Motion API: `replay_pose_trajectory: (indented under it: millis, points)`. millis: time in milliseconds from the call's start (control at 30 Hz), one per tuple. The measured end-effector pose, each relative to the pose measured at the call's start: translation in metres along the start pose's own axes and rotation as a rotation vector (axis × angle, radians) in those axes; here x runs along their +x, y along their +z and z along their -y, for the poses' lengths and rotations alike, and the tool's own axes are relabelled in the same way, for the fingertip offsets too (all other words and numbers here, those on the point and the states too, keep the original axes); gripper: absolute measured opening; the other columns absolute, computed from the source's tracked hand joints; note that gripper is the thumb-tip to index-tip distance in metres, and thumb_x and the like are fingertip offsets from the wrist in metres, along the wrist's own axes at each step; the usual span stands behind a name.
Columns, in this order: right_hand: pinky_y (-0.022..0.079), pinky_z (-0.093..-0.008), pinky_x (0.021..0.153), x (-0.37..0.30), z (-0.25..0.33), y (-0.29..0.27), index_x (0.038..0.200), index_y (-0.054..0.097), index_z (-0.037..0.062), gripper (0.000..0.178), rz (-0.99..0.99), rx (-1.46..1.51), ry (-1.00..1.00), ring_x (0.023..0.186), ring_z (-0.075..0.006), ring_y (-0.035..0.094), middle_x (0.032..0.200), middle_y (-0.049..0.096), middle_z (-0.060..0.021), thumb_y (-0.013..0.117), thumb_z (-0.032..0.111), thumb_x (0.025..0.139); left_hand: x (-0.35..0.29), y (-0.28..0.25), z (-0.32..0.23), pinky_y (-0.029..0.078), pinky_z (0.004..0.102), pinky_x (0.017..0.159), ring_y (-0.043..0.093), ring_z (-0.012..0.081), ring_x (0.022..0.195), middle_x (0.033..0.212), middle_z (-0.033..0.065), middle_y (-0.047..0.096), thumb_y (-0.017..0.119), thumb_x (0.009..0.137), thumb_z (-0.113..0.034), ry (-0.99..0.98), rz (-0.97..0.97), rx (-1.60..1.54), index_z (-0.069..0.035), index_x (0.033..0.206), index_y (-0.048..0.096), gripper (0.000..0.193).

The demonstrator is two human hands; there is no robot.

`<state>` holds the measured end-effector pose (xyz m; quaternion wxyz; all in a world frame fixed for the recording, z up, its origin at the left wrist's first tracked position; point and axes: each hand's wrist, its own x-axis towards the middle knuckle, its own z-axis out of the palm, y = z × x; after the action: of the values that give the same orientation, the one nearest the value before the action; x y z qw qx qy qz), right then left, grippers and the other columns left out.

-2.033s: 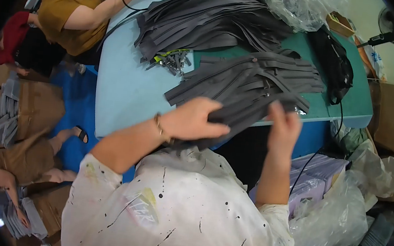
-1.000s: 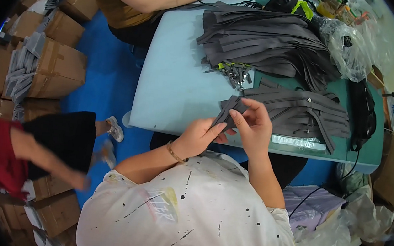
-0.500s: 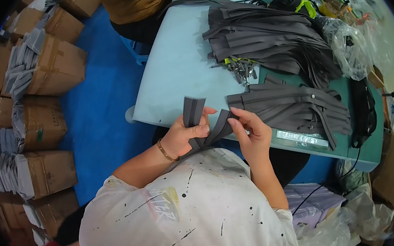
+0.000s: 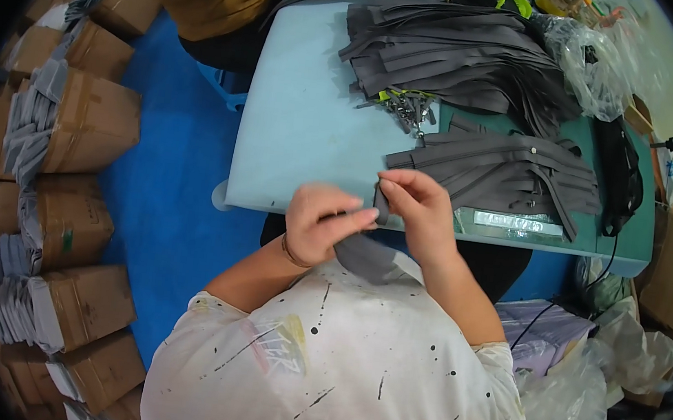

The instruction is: Assembling sliders onto zipper tapes in a workshop environment.

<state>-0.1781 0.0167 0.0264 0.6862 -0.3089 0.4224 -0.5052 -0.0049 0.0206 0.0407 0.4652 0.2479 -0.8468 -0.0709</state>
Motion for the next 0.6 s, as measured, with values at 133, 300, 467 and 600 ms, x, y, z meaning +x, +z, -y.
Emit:
replay_pose_trajectory:
  millis: [133, 300, 467, 600]
  points:
    - [0.047, -0.0278, 0.063, 0.047, 0.035, -0.018, 0.087, 0.066, 0.0087, 0.011, -0.160, -1.420, -0.803, 0.070, -0.0188, 0.058, 0.075, 0.060, -0.0020, 0.062, 0.006, 0.077, 0.010, 0.004, 0.002, 0.041, 0.0240, 0.062, 0.053, 0.0111, 0.067, 0.076, 0.0082, 0.060, 0.049, 0.092, -0.016, -0.951, -0.367, -0.975, -0.003, 0.093, 0.050, 0.013]
    - [0.049, -0.0338, 0.066, 0.074, 0.033, -0.031, 0.081, 0.066, 0.0085, 0.011, -0.063, -1.887, -0.709, 0.075, -0.0248, 0.058, 0.076, 0.061, -0.0065, 0.058, 0.011, 0.075, 0.012, 0.010, 0.037, 0.040, 0.0203, 0.059, 0.048, 0.0080, 0.066, 0.072, 0.0028, 0.053, 0.052, 0.091, -0.018, -1.229, -0.354, -1.070, -0.002, 0.098, 0.053, 0.017]
    - [0.049, -0.0284, 0.065, 0.077, 0.039, -0.038, 0.089, 0.066, 0.0073, 0.013, -0.088, -1.646, -0.624, 0.076, -0.0192, 0.060, 0.079, 0.063, -0.0052, 0.057, 0.009, 0.079, 0.011, 0.004, 0.039, 0.047, 0.0226, 0.071, 0.058, 0.0111, 0.085, 0.091, 0.0073, 0.061, 0.060, 0.085, -0.013, -1.415, -0.186, -1.185, 0.001, 0.103, 0.057, 0.024]
    - [0.048, -0.0219, 0.065, 0.063, 0.044, -0.029, 0.096, 0.065, 0.0065, 0.014, 0.108, -0.591, -0.242, 0.077, -0.0116, 0.060, 0.083, 0.063, -0.0020, 0.058, 0.009, 0.084, 0.021, 0.002, 0.036, 0.047, 0.0196, 0.062, 0.060, 0.0100, 0.081, 0.089, 0.0066, 0.062, 0.064, 0.082, -0.013, -1.399, -0.161, -1.165, 0.000, 0.099, 0.058, 0.023]
